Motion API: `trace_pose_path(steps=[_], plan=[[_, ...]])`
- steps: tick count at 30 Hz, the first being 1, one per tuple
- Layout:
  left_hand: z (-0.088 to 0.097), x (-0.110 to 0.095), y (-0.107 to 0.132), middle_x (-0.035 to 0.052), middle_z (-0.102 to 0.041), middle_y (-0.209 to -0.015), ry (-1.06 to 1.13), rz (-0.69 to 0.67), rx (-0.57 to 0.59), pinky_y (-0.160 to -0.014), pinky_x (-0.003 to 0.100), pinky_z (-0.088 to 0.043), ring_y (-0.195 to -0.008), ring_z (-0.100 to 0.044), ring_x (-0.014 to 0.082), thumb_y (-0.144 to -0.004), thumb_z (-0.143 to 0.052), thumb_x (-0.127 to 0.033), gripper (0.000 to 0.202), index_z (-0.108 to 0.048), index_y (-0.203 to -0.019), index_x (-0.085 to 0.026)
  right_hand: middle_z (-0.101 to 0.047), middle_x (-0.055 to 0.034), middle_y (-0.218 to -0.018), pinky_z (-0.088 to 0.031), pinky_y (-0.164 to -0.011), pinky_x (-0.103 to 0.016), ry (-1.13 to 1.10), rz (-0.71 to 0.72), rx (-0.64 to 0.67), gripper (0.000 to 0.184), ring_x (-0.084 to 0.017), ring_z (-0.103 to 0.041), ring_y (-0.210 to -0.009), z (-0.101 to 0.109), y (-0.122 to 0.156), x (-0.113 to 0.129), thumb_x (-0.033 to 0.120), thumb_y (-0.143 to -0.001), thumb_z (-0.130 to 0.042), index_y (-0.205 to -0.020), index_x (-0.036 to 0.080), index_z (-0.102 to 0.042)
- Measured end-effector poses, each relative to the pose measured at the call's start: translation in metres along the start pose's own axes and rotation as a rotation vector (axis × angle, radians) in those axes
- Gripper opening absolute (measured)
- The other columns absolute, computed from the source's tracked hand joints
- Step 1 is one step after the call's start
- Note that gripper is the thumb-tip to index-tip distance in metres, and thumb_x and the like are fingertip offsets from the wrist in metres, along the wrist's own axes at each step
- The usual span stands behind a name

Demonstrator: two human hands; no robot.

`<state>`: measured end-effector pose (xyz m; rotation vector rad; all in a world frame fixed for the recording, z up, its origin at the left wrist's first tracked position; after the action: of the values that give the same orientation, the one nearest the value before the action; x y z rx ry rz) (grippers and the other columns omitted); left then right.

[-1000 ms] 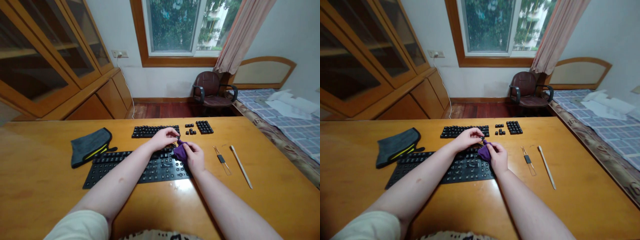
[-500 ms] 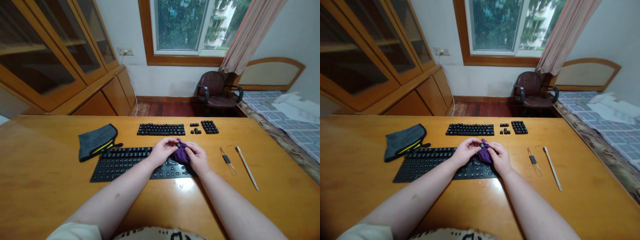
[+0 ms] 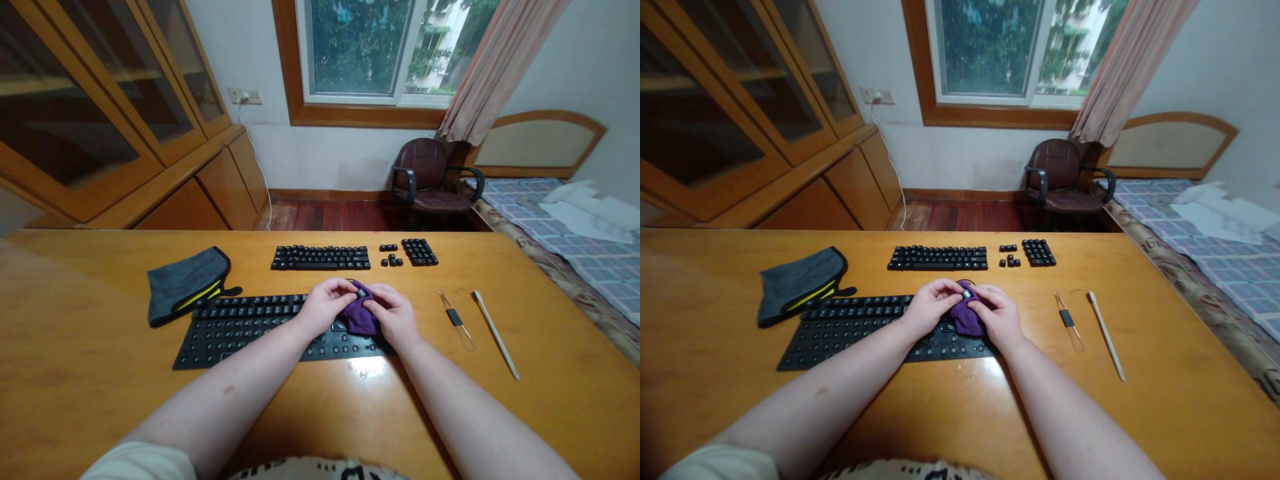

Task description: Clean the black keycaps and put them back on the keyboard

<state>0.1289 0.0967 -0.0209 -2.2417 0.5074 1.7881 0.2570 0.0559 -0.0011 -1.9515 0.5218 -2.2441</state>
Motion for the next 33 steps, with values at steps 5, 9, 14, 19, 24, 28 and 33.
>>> trace_pose_path(steps=[5,9,14,19,24,28,33], plan=[[-0.001,0.001,0.002,0.0033,-0.067,-0.081,-0.013,0.001,0.004,-0.086,0.034,-0.046,-0.081,-0.063,0.0154,-0.059,-0.072,-0.021,0.021,-0.063,-0.077,-0.013,-0.067,-0.0024,-0.089,-0.047,-0.082,-0.034,-0.033,0.015,-0.005,0.027,-0.018,-0.061,-0.085,0.0,0.001,-0.003,0.022,-0.066,-0.071,-0.091,0.03,-0.07],[0.003,-0.001,0.002,0.0027,-0.069,-0.076,-0.047,-0.015,-0.028,-0.082,0.033,-0.048,-0.076,-0.063,0.0157,-0.056,-0.073,-0.017,0.014,-0.065,-0.067,-0.014,-0.068,-0.0021,-0.085,-0.049,-0.079,-0.034,-0.024,0.002,-0.014,0.02,-0.017,-0.062,-0.081,-0.001,0.002,-0.009,0.022,-0.066,-0.072,-0.084,0.029,-0.072],[0.007,0.0,0.002,0.0032,-0.07,-0.072,-0.068,0.001,-0.07,-0.08,0.034,-0.05,-0.073,-0.064,0.0173,-0.054,-0.074,-0.018,0.014,-0.067,-0.064,-0.014,-0.07,-0.0023,-0.082,-0.051,-0.076,-0.032,-0.016,0.036,-0.03,0.016,-0.017,-0.063,-0.077,0.001,0.003,-0.008,0.019,-0.067,-0.07,-0.081,0.028,-0.072],[0.01,-0.001,0.004,0.003,-0.07,-0.07,-0.071,0.007,-0.117,-0.076,0.033,-0.051,-0.071,-0.065,0.0177,-0.051,-0.076,-0.018,0.015,-0.067,-0.062,-0.014,-0.069,-0.0021,-0.075,-0.051,-0.073,-0.031,0.032,0.031,-0.083,0.01,-0.017,-0.063,-0.075,0.006,0.003,-0.004,0.018,-0.071,-0.066,-0.073,0.026,-0.072],[0.013,-0.002,0.004,0.0042,-0.071,-0.074,-0.096,-0.004,-0.137,-0.079,0.034,-0.051,-0.074,-0.066,0.0186,-0.054,-0.075,-0.019,0.015,-0.069,-0.066,-0.014,-0.069,-0.0023,-0.082,-0.049,-0.078,-0.033,0.078,0.039,-0.053,0.013,-0.017,-0.063,-0.08,0.001,0.003,0.001,0.021,-0.072,-0.066,-0.082,0.027,-0.071],[0.01,0.0,0.004,0.0045,-0.071,-0.076,-0.123,-0.015,-0.111,-0.081,0.034,-0.051,-0.075,-0.066,0.0185,-0.057,-0.073,-0.017,0.013,-0.07,-0.069,-0.014,-0.069,-0.0023,-0.087,-0.049,-0.08,-0.035,0.077,0.071,-0.016,0.022,-0.018,-0.062,-0.082,-0.003,0.005,0.002,0.021,-0.069,-0.069,-0.089,0.029,-0.07],[0.007,-0.006,0.004,0.0054,-0.072,-0.08,-0.174,-0.054,-0.08,-0.082,0.034,-0.051,-0.079,-0.066,0.0196,-0.059,-0.072,-0.017,0.012,-0.071,-0.071,-0.015,-0.07,-0.0026,-0.081,-0.051,-0.076,-0.034,0.052,0.079,-0.057,0.014,-0.018,-0.063,-0.077,0.001,0.006,0.005,0.02,-0.071,-0.067,-0.082,0.028,-0.072]])
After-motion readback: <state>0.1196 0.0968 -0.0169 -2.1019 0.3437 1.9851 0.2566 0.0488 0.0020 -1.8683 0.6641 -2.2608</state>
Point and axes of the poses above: each hand's wrist, its own y-axis away from the middle knuckle, its own z-axis out of the back of the hand, x = y × z, the point moved 10 cm from there along -y, towards the middle knuckle
